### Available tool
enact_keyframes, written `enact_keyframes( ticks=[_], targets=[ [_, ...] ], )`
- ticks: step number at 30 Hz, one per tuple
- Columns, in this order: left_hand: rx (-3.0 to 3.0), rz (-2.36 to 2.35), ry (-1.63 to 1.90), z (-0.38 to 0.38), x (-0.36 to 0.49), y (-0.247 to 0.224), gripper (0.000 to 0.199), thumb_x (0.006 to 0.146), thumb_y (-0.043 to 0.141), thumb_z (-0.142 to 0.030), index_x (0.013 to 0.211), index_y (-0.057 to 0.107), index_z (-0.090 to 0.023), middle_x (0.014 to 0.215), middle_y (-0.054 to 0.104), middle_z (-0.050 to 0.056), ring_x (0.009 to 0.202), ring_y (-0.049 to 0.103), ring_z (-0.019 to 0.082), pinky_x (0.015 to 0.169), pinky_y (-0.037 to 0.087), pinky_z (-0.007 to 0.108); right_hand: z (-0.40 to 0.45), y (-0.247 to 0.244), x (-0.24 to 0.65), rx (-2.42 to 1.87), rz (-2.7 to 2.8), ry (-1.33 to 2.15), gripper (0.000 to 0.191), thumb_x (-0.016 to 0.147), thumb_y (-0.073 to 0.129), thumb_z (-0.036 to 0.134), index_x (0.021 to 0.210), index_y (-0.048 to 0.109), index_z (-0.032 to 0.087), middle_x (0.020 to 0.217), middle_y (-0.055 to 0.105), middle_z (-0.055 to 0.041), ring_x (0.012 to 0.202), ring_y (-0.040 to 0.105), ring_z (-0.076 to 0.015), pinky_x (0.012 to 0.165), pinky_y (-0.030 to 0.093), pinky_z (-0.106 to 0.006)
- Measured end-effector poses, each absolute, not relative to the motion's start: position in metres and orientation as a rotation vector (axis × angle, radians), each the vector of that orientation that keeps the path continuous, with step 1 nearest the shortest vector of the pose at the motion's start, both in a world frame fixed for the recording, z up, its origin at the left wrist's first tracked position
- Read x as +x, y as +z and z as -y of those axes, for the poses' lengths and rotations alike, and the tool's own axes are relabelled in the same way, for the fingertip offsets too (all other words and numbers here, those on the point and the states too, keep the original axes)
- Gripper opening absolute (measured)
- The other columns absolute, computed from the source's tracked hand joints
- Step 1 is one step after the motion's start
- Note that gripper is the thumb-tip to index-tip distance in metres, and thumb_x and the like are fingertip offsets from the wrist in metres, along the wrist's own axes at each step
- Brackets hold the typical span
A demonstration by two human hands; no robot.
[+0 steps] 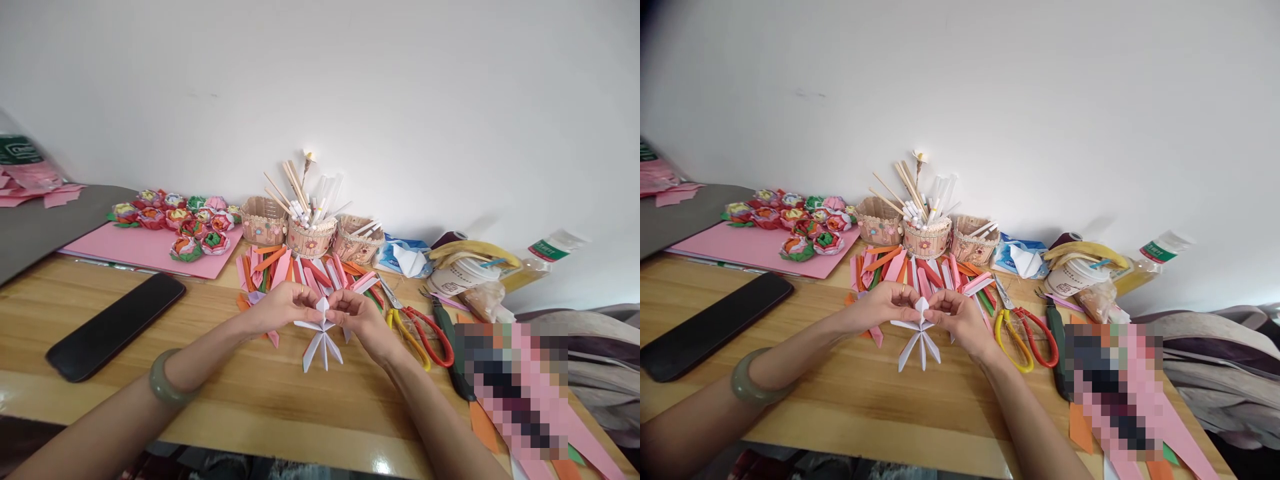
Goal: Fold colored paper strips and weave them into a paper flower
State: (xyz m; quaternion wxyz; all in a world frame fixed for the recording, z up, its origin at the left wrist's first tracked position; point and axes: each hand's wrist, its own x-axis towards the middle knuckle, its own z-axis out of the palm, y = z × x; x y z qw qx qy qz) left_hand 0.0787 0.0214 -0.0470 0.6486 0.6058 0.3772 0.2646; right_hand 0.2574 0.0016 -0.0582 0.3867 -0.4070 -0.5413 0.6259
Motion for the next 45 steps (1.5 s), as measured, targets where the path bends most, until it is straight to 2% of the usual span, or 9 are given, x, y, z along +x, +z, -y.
enact_keyframes(
  ticks=[9,17,21,24,28,33,40,45],
  targets=[
    [1.297,-0.869,0.694,-0.026,0.081,-0.056,0.015,0.060,0.068,-0.017,0.072,0.059,-0.014,0.068,0.064,-0.001,0.068,0.060,0.011,0.068,0.046,0.024,0.000,-0.058,0.257,-1.154,1.557,1.290,0.021,0.071,0.065,0.036,0.072,0.056,0.017,0.070,0.056,0.0007,0.065,0.050,-0.0114,0.062,0.038,-0.024],
    [1.428,-0.921,0.744,-0.022,0.081,-0.045,0.007,0.067,0.061,-0.020,0.071,0.061,-0.014,0.067,0.062,-0.001,0.063,0.057,0.010,0.062,0.046,0.022,0.003,-0.057,0.255,-1.120,1.544,1.305,0.019,0.071,0.063,0.033,0.074,0.053,0.017,0.070,0.056,0.0002,0.064,0.051,-0.0115,0.061,0.040,-0.025],
    [1.670,-0.984,0.827,-0.018,0.083,-0.053,0.004,0.070,0.055,-0.017,0.069,0.059,-0.016,0.065,0.060,-0.002,0.059,0.055,0.009,0.056,0.044,0.020,0.006,-0.060,0.252,-1.191,1.733,0.966,0.009,0.074,0.057,0.023,0.069,0.051,0.018,0.066,0.054,0.0011,0.062,0.050,-0.0118,0.061,0.040,-0.024],
    [1.815,-0.978,0.901,-0.017,0.086,-0.063,0.007,0.071,0.052,-0.015,0.070,0.059,-0.017,0.067,0.061,-0.002,0.061,0.055,0.009,0.058,0.043,0.020,0.008,-0.061,0.250,-1.230,1.863,0.693,0.005,0.074,0.052,0.017,0.069,0.052,0.019,0.066,0.056,0.0005,0.062,0.050,-0.0127,0.061,0.041,-0.025],
    [1.693,-0.976,0.936,-0.018,0.087,-0.066,0.011,0.070,0.056,-0.018,0.081,0.059,-0.015,0.074,0.064,0.001,0.068,0.058,0.011,0.064,0.046,0.022,0.008,-0.059,0.249,-1.272,1.769,0.686,0.002,0.074,0.054,0.020,0.074,0.054,0.019,0.070,0.060,-0.0015,0.065,0.055,-0.0142,0.064,0.044,-0.026],
    [1.603,-1.011,0.963,-0.019,0.088,-0.063,0.010,0.071,0.057,-0.022,0.076,0.060,-0.014,0.074,0.064,0.003,0.069,0.059,0.013,0.066,0.046,0.025,0.007,-0.055,0.250,-1.324,1.833,0.728,0.008,0.076,0.052,0.021,0.071,0.058,0.018,0.069,0.062,-0.0015,0.063,0.056,-0.0144,0.063,0.044,-0.026],
    [1.540,-1.055,0.895,-0.022,0.088,-0.063,0.009,0.065,0.061,-0.022,0.067,0.059,-0.014,0.071,0.063,0.002,0.068,0.058,0.013,0.066,0.045,0.026,0.009,-0.066,0.252,-1.271,1.941,0.359,0.008,0.078,0.051,0.018,0.071,0.056,0.019,0.071,0.062,-0.0030,0.065,0.057,-0.0152,0.062,0.044,-0.027],
    [1.502,-1.017,0.908,-0.022,0.088,-0.063,0.010,0.063,0.062,-0.020,0.070,0.060,-0.014,0.072,0.064,0.003,0.069,0.058,0.013,0.067,0.045,0.025,0.009,-0.072,0.251,-1.183,1.994,0.154,0.006,0.078,0.051,0.016,0.074,0.055,0.020,0.075,0.064,-0.0045,0.071,0.059,-0.0162,0.064,0.045,-0.028]
  ],
)
